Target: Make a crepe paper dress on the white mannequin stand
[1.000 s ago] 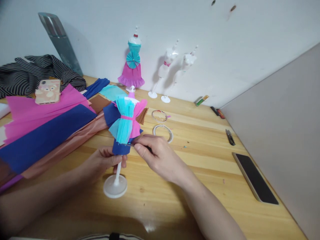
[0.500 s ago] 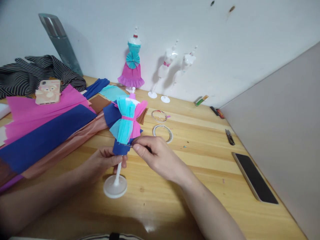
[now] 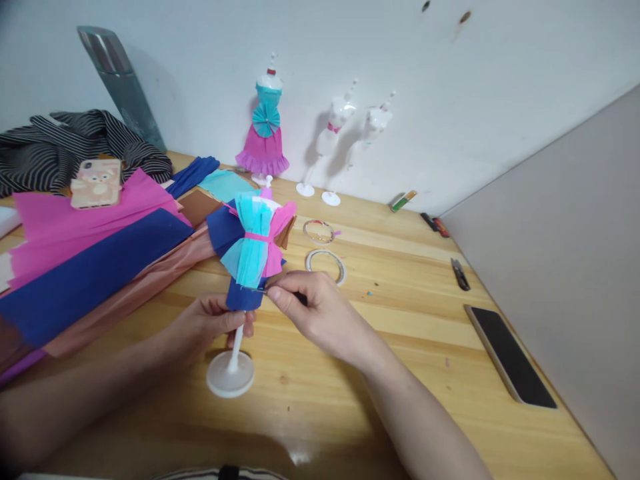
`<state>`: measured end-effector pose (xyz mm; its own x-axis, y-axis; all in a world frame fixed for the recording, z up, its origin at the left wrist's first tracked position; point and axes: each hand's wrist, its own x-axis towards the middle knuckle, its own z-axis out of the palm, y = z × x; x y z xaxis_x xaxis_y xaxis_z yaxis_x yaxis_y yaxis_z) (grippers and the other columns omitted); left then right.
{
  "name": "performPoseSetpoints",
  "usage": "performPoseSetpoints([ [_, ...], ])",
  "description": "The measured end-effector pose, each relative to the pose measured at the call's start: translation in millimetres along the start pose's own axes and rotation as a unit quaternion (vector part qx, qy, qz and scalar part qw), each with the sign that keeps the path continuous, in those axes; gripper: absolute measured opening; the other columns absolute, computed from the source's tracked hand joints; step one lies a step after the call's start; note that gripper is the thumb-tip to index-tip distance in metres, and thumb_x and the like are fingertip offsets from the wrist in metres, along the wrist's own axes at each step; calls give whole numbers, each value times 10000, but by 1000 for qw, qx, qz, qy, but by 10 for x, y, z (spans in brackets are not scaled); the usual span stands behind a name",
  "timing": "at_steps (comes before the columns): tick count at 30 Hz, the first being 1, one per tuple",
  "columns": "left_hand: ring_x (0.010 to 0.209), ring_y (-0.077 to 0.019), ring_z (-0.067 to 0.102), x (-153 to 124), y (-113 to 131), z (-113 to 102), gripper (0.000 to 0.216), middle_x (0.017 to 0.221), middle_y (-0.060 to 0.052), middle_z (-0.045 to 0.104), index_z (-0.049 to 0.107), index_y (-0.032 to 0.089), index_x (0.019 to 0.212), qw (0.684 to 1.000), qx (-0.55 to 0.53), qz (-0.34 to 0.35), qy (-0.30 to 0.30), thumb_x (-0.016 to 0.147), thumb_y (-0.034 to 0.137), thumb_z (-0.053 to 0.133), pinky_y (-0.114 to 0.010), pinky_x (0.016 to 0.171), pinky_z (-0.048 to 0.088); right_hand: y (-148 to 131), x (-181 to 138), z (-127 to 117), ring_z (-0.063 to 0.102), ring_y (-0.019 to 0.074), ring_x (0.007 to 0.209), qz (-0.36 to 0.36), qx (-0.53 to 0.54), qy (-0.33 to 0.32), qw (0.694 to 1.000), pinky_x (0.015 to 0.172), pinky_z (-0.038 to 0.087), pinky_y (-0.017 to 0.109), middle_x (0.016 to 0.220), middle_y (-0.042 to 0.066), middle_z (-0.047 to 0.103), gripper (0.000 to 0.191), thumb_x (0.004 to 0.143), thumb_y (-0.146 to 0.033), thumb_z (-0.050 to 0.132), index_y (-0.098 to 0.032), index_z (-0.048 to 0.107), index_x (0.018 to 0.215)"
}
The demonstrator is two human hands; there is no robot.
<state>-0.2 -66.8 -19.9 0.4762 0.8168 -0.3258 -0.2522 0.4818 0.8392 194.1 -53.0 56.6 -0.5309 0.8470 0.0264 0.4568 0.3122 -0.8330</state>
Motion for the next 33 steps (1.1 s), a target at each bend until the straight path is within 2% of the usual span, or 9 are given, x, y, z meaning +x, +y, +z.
performPoseSetpoints([
  [15,436,-52,502,-4,-20,1,353,587,-5,663,699,127,689,1000,10,-6,8,577,447,798,-180,447,395,-10,-14,0,386,104,588,21,-19,10,1000,558,319,243,642,-3,480,420,928,-422,446,-144,548,630],
  [21,436,-54,498,-9,-12,-1,337,588,-5,660,693,126,687,1000,13,-6,-2,585,432,792,-186,450,391,-8,-13,-2,332,96,576,19,-8,7,1000,539,289,239,613,-22,408,401,924,-382,457,-158,460,590],
  [29,441,-61,504,-1,-18,-5,340,590,-12,664,695,123,697,1000,9,-10,2,585,429,790,-192,450,398,-24,-52,-64,284,100,560,45,-30,-25,998,508,234,254,603,-25,348,447,926,-463,418,-171,422,586],
  [33,440,-59,502,-5,-23,-4,333,588,-11,666,699,127,695,1000,4,-6,4,589,429,791,-188,447,393,-36,-37,-56,324,111,581,46,-26,-14,998,534,269,259,627,-9,412,437,920,-476,425,-162,491,623],
])
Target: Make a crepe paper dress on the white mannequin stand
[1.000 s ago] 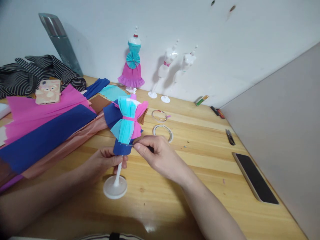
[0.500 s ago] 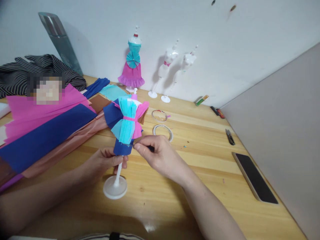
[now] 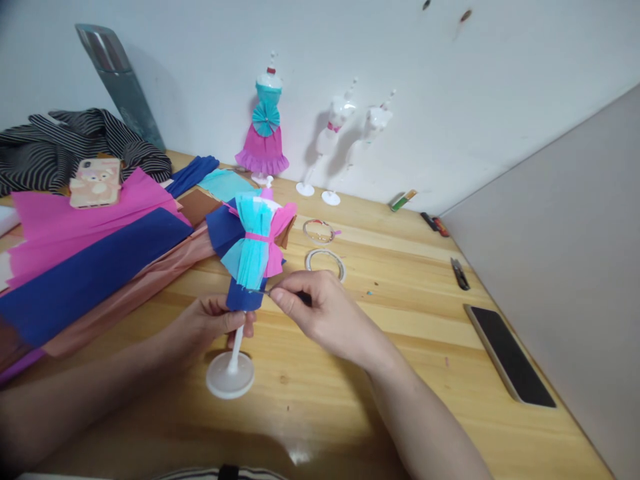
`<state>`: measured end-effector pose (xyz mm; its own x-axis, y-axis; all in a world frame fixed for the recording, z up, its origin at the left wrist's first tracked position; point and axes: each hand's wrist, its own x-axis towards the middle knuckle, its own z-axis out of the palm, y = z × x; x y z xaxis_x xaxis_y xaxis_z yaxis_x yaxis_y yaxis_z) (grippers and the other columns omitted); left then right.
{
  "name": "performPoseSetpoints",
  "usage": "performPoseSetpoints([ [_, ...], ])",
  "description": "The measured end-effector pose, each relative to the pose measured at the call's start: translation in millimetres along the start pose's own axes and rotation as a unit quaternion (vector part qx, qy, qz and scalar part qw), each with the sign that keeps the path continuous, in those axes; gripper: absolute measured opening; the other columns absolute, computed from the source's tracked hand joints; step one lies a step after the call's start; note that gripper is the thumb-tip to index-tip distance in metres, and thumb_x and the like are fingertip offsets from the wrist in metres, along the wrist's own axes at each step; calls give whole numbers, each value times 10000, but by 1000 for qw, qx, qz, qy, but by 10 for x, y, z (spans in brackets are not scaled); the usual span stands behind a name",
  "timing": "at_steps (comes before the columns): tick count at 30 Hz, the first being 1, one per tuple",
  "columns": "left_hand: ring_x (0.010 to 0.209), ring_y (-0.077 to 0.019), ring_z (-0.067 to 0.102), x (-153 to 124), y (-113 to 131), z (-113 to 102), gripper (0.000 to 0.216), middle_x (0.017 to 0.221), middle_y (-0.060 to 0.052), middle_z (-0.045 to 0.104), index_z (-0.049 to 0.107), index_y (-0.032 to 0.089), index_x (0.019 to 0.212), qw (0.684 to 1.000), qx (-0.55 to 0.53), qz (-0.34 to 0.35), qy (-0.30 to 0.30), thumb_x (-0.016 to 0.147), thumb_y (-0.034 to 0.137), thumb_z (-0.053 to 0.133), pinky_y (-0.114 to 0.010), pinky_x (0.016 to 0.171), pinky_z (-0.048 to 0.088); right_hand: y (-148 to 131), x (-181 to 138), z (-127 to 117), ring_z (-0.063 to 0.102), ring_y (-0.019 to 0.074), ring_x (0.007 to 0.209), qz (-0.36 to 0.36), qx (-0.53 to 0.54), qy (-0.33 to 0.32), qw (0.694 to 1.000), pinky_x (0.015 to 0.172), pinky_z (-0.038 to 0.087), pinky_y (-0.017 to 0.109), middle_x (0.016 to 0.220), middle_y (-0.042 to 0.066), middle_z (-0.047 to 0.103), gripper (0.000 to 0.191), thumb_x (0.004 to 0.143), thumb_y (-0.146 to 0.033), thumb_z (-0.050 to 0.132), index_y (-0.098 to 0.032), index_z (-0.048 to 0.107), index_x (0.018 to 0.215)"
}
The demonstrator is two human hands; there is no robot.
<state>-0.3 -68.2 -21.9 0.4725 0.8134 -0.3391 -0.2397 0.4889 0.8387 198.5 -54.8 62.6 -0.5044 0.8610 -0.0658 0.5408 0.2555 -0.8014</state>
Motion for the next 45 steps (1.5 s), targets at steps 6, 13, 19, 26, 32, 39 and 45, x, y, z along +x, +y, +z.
performPoseSetpoints([
  [6,436,-52,505,-18,8,11,339,587,-4,666,703,130,682,1000,-5,2,-7,583,440,799,-179,445,393,-12,30,38,345,105,585,-15,32,2,999,541,289,246,636,-11,444,391,917,-421,453,-153,518,640],
  [13,429,-50,499,-11,17,22,364,580,-1,659,695,128,678,1000,0,0,3,567,457,804,-179,445,392,-10,21,52,281,96,568,-21,64,7,998,512,245,248,609,-32,343,427,912,-433,458,-173,415,576],
  [19,434,-53,493,-5,0,14,338,588,-6,663,689,128,685,1000,8,6,0,590,437,790,-188,449,393,-6,26,63,263,91,552,-23,67,13,997,498,235,248,600,-36,324,450,911,-457,451,-176,403,562],
  [26,438,-56,490,-6,11,19,330,587,-4,660,693,134,681,1000,11,4,4,585,435,790,-191,453,392,3,40,73,257,90,545,-21,62,23,998,497,238,245,588,-35,335,463,914,-469,444,-168,446,562],
  [32,443,-57,489,-2,-10,6,312,596,-8,659,694,131,697,1000,14,8,-6,604,416,781,-193,454,391,41,39,87,330,102,570,-4,46,23,999,538,284,254,608,-15,408,456,905,-486,456,-154,523,600],
  [39,437,-56,491,-7,-5,10,327,592,-9,659,692,127,684,1000,16,6,-6,598,429,784,-196,457,390,50,41,83,307,96,560,3,37,14,999,517,260,249,596,-24,374,448,907,-470,458,-157,487,589],
  [45,445,-57,488,-6,3,14,324,593,-12,656,695,129,672,1000,16,1,3,604,434,782,-195,460,386,-4,-6,-22,267,90,531,-8,1,-56,998,472,236,241,558,-34,327,460,913,-462,440,-166,449,561],
])
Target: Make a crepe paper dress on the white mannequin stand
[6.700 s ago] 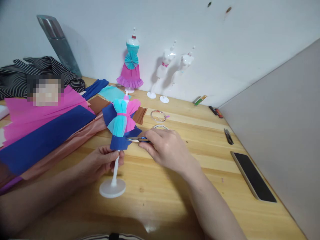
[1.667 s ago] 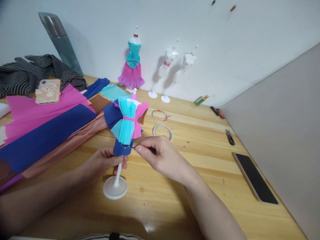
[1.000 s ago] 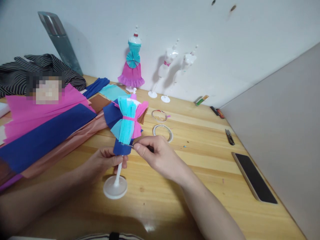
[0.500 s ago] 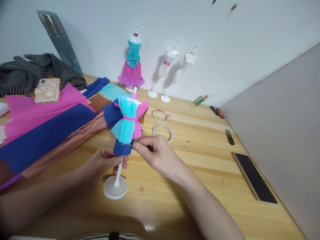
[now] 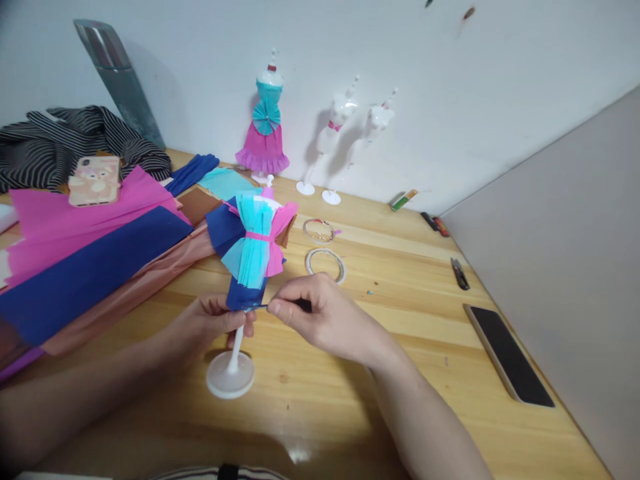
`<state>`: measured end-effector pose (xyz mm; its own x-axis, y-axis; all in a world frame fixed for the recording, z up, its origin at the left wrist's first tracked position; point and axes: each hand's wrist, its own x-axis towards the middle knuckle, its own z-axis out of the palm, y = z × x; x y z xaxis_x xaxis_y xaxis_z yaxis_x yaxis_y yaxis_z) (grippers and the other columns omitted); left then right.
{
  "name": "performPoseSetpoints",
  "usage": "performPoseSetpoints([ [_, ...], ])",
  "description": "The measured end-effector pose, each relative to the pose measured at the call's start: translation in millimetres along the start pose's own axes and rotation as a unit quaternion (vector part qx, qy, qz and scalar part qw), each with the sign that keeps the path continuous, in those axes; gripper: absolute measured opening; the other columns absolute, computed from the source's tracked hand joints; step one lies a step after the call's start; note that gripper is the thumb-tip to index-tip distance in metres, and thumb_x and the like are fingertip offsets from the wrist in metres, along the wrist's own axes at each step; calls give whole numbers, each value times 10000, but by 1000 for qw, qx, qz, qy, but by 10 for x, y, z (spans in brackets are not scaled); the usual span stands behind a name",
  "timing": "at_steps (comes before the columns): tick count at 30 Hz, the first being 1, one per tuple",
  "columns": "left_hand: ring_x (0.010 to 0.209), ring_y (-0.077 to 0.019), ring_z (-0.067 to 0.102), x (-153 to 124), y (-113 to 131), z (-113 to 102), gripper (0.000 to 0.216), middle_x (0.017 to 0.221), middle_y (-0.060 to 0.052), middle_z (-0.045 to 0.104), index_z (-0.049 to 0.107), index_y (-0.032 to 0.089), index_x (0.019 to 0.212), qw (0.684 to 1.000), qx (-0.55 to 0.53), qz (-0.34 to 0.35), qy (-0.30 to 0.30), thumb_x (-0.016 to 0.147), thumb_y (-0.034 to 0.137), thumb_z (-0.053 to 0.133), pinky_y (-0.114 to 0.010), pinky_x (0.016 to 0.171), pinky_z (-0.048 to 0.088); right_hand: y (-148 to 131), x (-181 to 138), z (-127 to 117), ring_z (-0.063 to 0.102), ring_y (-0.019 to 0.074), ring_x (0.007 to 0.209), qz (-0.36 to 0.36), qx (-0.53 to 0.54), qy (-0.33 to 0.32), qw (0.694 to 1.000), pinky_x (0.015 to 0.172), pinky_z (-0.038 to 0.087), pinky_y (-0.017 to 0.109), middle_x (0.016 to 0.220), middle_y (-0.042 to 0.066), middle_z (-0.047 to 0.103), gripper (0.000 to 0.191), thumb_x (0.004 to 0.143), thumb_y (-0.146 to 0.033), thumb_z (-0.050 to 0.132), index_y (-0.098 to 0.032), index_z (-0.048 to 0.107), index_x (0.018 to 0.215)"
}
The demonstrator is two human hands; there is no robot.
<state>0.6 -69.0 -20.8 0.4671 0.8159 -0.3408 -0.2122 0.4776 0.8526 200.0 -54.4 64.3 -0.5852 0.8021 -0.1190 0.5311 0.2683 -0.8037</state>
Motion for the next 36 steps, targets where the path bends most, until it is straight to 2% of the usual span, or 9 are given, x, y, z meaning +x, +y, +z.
performPoseSetpoints([
  [2,448,-59,492,2,-10,-3,321,594,-12,656,694,130,674,1000,-7,0,-2,609,434,778,-196,461,388,3,-30,-51,294,93,527,-3,-22,0,1000,473,249,243,556,-26,368,440,907,-457,459,-159,507,586],
  [6,445,-60,500,6,-31,-11,325,607,-16,664,696,129,702,1000,-24,2,-20,613,431,777,-197,460,393,47,-54,-106,338,102,544,-2,-40,52,998,493,271,251,583,-11,430,396,898,-451,484,-141,603,681],
  [13,441,-55,510,3,-29,-10,335,600,-11,668,700,129,693,999,-28,-4,-22,604,440,788,-185,457,392,65,-36,-67,398,121,603,4,-2,37,999,535,304,259,702,31,556,360,906,-417,489,-126,677,810],
  [28,436,-58,497,7,-30,-3,329,587,-10,658,693,122,685,1000,-7,-1,-14,594,425,782,-193,456,391,60,12,-45,361,120,599,28,41,32,998,547,304,256,650,6,473,395,890,-460,489,-133,650,736],
  [36,439,-58,500,1,-15,8,323,587,-10,658,694,123,684,1000,-12,1,-18,593,420,785,-190,454,396,11,58,-10,325,109,586,17,63,24,998,535,280,248,616,-11,412,382,894,-434,473,-143,573,668],
])
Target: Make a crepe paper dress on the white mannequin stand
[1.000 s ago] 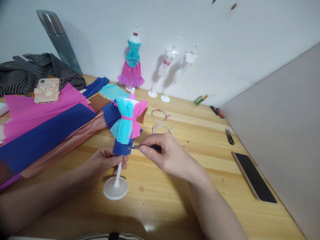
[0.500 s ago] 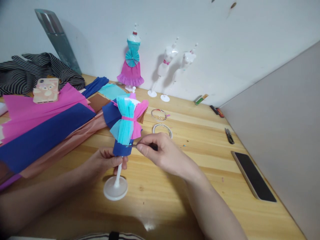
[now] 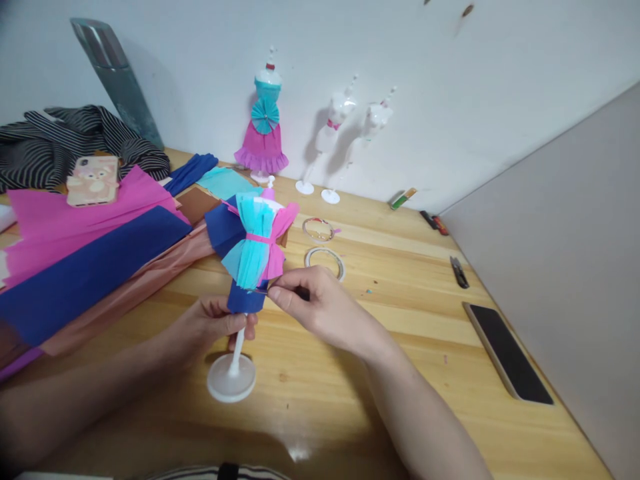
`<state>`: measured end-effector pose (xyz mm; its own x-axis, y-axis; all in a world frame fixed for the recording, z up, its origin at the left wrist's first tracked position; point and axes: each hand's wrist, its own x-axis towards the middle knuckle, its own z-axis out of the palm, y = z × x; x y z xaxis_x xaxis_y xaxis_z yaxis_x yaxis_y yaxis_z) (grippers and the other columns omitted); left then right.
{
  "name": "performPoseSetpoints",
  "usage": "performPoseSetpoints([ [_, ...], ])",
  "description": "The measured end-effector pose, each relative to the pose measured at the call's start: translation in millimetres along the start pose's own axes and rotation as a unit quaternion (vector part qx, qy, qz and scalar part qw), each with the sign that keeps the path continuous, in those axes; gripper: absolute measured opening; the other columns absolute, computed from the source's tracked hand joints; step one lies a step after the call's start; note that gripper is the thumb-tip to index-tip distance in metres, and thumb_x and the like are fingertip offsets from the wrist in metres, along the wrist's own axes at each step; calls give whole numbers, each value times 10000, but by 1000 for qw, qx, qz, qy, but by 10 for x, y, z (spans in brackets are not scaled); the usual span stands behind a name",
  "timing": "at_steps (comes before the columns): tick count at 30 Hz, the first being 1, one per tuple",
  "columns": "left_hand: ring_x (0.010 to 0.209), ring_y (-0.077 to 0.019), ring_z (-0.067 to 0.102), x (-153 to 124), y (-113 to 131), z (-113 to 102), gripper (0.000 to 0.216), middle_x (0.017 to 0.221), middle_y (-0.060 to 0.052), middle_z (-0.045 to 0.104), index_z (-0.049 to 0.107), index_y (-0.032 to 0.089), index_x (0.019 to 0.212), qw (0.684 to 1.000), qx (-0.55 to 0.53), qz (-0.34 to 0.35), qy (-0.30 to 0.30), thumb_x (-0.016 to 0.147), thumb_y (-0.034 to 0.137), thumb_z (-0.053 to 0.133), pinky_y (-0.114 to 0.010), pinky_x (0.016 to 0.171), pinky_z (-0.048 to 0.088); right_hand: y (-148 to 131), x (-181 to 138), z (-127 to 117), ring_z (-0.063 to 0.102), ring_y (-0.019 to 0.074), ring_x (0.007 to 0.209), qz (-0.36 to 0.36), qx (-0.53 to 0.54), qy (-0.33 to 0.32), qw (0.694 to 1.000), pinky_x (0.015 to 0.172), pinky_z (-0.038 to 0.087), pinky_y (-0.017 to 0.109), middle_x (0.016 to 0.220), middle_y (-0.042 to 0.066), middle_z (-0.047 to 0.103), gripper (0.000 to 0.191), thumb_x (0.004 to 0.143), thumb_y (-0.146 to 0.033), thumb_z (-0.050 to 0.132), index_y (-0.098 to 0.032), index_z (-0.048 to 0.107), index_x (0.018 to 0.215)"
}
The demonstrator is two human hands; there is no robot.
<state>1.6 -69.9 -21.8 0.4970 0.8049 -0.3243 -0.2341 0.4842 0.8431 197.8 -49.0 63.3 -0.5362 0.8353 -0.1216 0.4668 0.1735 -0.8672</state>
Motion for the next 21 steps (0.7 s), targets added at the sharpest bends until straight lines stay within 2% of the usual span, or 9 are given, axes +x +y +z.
performPoseSetpoints([
  [7,440,-58,499,-2,-6,1,317,591,-11,660,690,123,683,1000,3,1,0,603,418,778,-191,455,395,56,-5,10,251,98,566,0,16,9,1000,509,215,253,593,-31,293,445,882,-493,490,-165,461,582],
  [14,431,-56,499,3,-9,-1,331,588,-5,658,689,131,673,1000,3,-2,4,588,435,786,-190,454,394,17,-44,-16,286,108,578,-3,6,-39,999,511,249,256,603,-17,368,445,892,-509,477,-153,534,632],
  [21,441,-62,504,-12,2,12,333,598,-17,666,692,125,687,1000,2,-9,16,576,420,798,-195,462,401,-29,-28,27,271,106,571,17,0,-8,1000,516,234,257,587,-30,324,469,875,-552,466,-169,471,604],
])
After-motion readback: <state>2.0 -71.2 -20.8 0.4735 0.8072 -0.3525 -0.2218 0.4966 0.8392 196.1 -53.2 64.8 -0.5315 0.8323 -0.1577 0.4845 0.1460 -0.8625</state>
